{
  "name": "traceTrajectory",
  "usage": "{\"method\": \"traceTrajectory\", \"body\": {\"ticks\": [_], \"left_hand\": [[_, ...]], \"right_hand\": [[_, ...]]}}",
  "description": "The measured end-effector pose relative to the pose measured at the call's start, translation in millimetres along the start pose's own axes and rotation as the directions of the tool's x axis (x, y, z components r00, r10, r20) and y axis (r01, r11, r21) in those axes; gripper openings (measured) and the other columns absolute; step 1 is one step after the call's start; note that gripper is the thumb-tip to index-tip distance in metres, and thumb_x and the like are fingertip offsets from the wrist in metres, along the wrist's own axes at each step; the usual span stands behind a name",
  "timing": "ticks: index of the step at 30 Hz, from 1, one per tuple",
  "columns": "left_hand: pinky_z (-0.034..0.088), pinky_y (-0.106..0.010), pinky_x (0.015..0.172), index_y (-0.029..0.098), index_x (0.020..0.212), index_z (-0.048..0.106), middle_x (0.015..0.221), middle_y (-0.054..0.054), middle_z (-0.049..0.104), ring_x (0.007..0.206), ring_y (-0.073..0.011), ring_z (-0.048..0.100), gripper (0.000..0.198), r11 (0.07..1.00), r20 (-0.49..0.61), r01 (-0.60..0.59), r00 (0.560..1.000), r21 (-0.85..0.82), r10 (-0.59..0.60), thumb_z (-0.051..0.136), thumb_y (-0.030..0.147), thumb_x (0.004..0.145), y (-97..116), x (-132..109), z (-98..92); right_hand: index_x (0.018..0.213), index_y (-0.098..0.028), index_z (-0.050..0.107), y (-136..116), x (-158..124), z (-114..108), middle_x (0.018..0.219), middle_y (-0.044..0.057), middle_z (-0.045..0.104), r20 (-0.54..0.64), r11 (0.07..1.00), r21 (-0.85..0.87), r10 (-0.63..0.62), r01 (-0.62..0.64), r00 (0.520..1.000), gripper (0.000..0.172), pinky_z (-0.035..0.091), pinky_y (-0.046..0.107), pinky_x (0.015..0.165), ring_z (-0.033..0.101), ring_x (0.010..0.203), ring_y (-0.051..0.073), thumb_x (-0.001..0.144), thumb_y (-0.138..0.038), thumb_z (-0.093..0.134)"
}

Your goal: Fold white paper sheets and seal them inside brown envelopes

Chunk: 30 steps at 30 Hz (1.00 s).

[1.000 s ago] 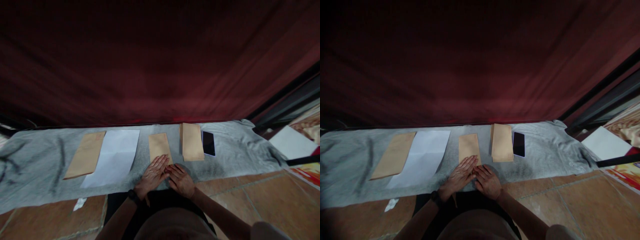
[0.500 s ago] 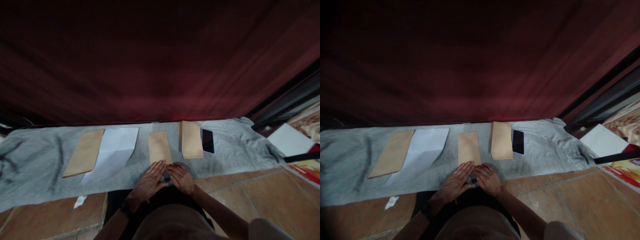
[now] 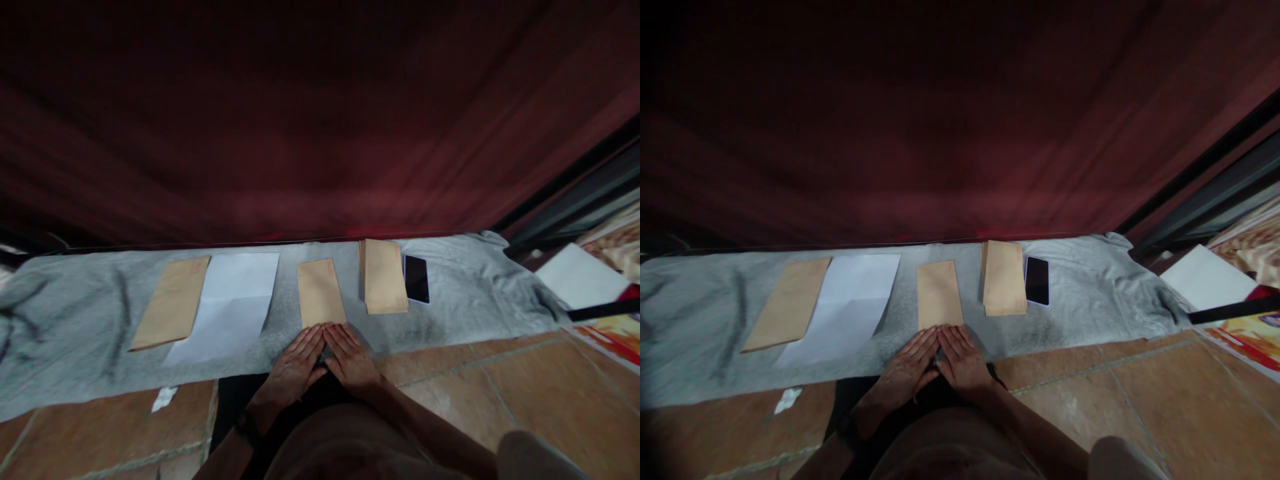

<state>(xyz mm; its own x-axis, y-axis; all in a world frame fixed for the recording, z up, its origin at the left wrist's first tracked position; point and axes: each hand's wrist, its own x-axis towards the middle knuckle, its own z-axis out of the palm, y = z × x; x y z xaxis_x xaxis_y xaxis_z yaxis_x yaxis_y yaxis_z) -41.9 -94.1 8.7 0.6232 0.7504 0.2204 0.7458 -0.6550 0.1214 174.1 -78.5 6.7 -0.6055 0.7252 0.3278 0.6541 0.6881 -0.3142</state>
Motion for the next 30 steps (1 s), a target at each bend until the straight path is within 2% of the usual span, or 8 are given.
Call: {"method": "traceTrajectory", "body": {"ticks": [6, 11, 20, 26, 30], "left_hand": [[0.034, -0.041, 0.121, 0.015, 0.159, 0.02, 0.161, -0.012, 0.036, 0.149, -0.0241, 0.033, 0.068, 0.999, -0.002, 0.006, 1.0, 0.035, -0.005, 0.044, 0.043, 0.102, 2.7, -5.1, -2.2], [0.036, -0.042, 0.12, 0.016, 0.159, 0.019, 0.161, -0.013, 0.036, 0.149, -0.0249, 0.034, 0.068, 0.998, -0.038, 0.052, 0.998, 0.022, -0.051, 0.044, 0.043, 0.102, 4.7, -13.4, -0.1], [0.04, -0.045, 0.117, 0.016, 0.158, 0.023, 0.158, -0.014, 0.041, 0.145, -0.0261, 0.041, 0.066, 0.989, -0.085, 0.145, 0.986, 0.029, -0.142, 0.047, 0.038, 0.101, 8.4, -24.6, -1.1], [0.045, -0.045, 0.114, 0.016, 0.155, 0.032, 0.153, -0.014, 0.048, 0.14, -0.0268, 0.048, 0.059, 0.988, -0.125, 0.145, 0.982, 0.047, -0.138, 0.046, 0.034, 0.101, 7.6, -22.3, 1.1], [0.045, -0.046, 0.114, 0.017, 0.157, 0.029, 0.151, -0.013, 0.051, 0.138, -0.0267, 0.051, 0.06, 0.987, -0.147, 0.158, 0.977, 0.029, -0.152, 0.046, 0.031, 0.101, 6.4, -22.6, 4.8]], "right_hand": [[0.153, -0.012, 0.039, 3.9, -11.5, -1.2, 0.154, 0.013, 0.046, -0.001, 0.994, -0.102, 0.035, -0.035, 0.999, 0.058, 0.032, 0.047, 0.123, 0.043, 0.143, 0.025, 0.099, -0.03, 0.05], [0.154, -0.015, 0.038, 10.1, -17.7, -10.8, 0.155, 0.01, 0.044, 0.007, 0.991, -0.106, 0.087, -0.086, 0.996, 0.057, 0.029, 0.046, 0.124, 0.043, 0.143, 0.024, 0.099, -0.026, 0.049], [0.155, -0.016, 0.037, 16.8, -25.4, -18.4, 0.154, 0.011, 0.047, -0.037, 0.986, -0.099, 0.128, -0.131, 0.991, 0.056, 0.033, 0.049, 0.122, 0.047, 0.14, 0.026, 0.1, -0.025, 0.047], [0.152, -0.011, 0.04, 7.5, -6.5, -16.5, 0.152, 0.014, 0.049, -0.021, 0.991, -0.025, 0.128, -0.129, 0.992, 0.052, 0.037, 0.05, 0.12, 0.043, 0.143, 0.026, 0.103, -0.027, 0.041], [0.153, -0.012, 0.04, -5.2, 15.9, -5.1, 0.154, 0.011, 0.047, 0.042, 0.999, 0.052, 0.005, -0.008, 0.999, 0.051, 0.037, 0.042, 0.121, 0.04, 0.145, 0.02, 0.105, -0.03, 0.039]]}}
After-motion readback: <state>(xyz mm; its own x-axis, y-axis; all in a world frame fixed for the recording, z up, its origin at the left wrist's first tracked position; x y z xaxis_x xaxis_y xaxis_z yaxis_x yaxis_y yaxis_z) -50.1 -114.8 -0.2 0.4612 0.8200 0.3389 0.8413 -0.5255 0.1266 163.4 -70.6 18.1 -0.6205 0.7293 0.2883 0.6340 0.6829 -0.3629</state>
